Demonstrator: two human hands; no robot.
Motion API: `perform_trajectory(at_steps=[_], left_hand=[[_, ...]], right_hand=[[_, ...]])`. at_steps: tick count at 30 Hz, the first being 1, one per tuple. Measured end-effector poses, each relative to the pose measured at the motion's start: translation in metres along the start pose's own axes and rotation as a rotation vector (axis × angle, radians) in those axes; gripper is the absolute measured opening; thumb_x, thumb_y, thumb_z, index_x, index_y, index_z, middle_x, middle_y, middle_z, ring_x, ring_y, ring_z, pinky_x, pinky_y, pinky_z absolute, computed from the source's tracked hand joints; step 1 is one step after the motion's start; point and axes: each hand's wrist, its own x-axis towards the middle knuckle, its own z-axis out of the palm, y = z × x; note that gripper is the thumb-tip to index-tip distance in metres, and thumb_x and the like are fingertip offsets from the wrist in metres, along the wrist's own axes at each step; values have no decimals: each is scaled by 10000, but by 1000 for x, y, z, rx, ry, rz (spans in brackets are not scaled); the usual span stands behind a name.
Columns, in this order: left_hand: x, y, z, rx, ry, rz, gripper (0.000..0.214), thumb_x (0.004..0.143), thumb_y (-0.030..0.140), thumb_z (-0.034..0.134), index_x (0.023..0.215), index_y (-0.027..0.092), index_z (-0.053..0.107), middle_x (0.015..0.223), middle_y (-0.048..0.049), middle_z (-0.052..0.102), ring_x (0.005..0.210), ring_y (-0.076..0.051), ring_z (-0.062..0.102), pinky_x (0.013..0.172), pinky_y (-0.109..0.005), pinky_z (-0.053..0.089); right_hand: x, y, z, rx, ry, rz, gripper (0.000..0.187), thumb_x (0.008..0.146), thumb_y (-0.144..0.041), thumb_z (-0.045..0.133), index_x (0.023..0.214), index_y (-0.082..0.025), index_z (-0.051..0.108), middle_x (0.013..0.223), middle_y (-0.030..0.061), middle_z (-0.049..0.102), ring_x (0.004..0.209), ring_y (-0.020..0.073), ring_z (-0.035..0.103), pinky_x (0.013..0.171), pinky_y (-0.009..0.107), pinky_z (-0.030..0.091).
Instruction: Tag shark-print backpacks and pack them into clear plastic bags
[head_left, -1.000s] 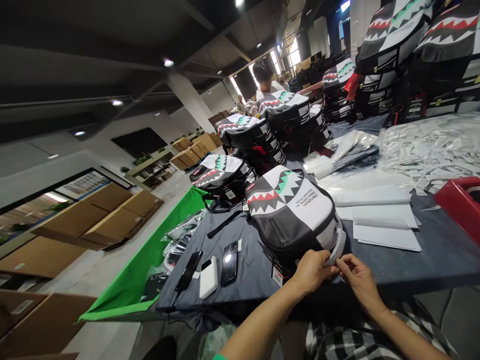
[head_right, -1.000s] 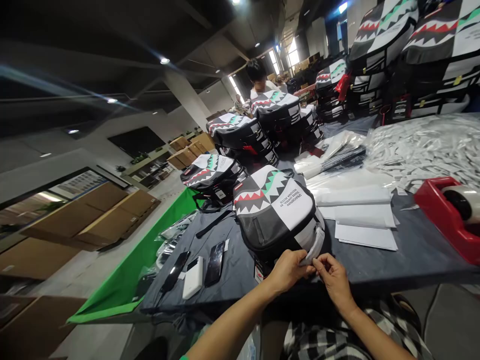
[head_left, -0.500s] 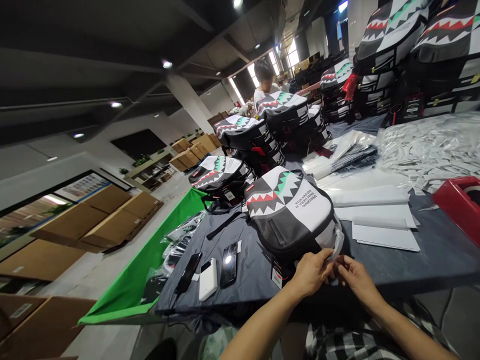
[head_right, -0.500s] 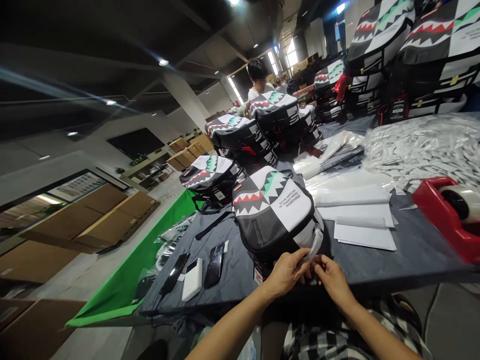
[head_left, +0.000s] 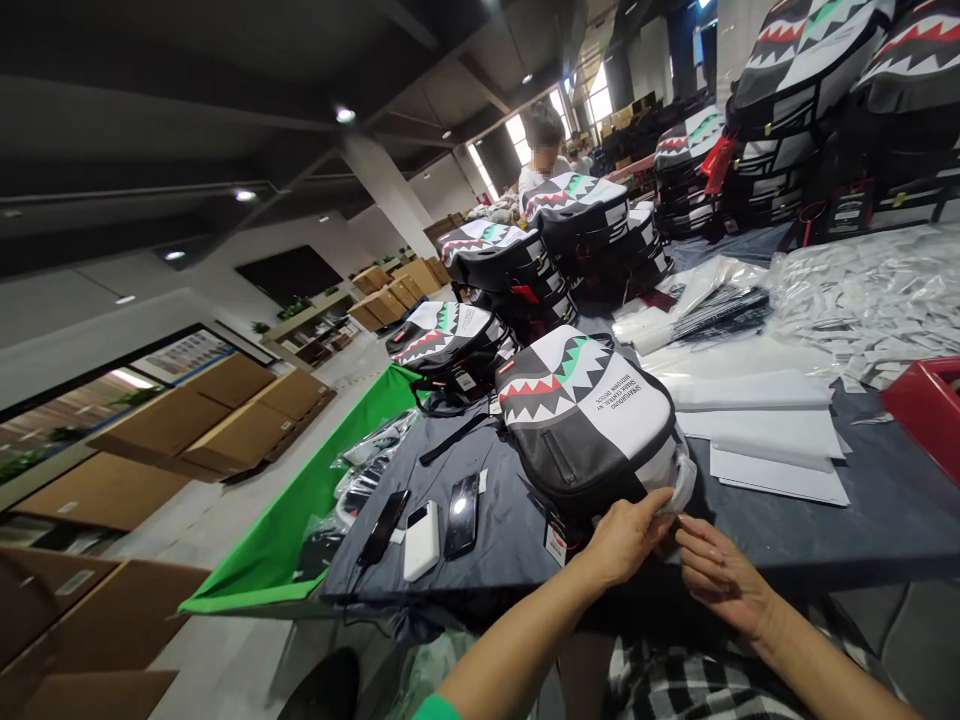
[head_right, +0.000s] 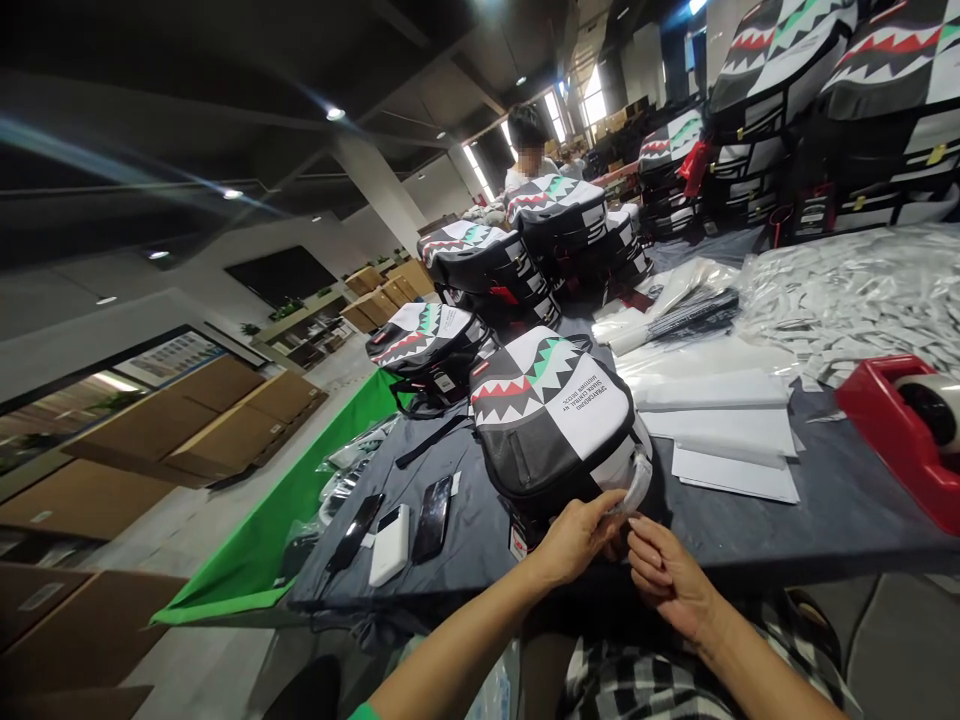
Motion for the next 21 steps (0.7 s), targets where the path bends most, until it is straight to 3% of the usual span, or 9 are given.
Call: perform_trajectory(at_steps=[3,6,8,10,13,18,21], left_hand=[[-3,-10,-2,104,33,58,483,1027,344,441,1498,243,466,1052,-78,753,978,-231,715,872,-311,532],[-14,-33,-12,277,-4,225,448,1050,319,416,1478,212,493,1286,-121,691,1176,-247,634,1023,-357,472],[-23,-52,-21,400,-27,290,409,1072,282,336,1406,218,564,1313,-123,678,1189,-236,602,1051,-364,431],[-27,-67,-27,516,-29,292,434,1077,237,264,1337,244,611,1302,-112,678,1149,-218,591,1018,-344,406],[-22,-77,-27,635,-18,301,454,1074,204,226,1260,246,638,1236,-106,686,1083,-196,581,930,-303,375],[-16,-55,-15,749,62,290,367,1053,148,291,1125,188,648,1045,-114,696,1028,-213,602,908,-327,387],[-24,-24,-8,639,252,279,309,1025,286,482,1296,158,553,1258,-161,646,1231,-284,559,1046,-413,398]], right_hand=[[6,-8,-1,116,-83,17,472,783,-288,829,563,-183,424,486,-137,245,368,-13,52,317,118,177],[9,-12,-6,134,-106,23,239,828,-208,779,696,-163,585,511,-136,278,356,-11,66,321,92,201],[8,-12,-11,146,-123,37,102,866,-182,744,945,-178,680,526,-141,303,340,-9,118,332,72,217],[6,-10,-15,163,-133,52,225,900,-181,714,1121,-202,678,524,-145,316,325,-11,179,339,57,230],[5,-7,-18,193,-113,76,273,887,-147,721,1153,-202,687,515,-145,350,323,-16,271,339,48,254],[11,-17,-9,130,-75,103,363,772,-95,812,1099,-223,719,531,-140,408,336,-18,317,339,49,295],[16,-28,-2,18,-65,154,341,698,-152,889,998,-216,739,513,-137,390,333,-23,263,342,64,311]])
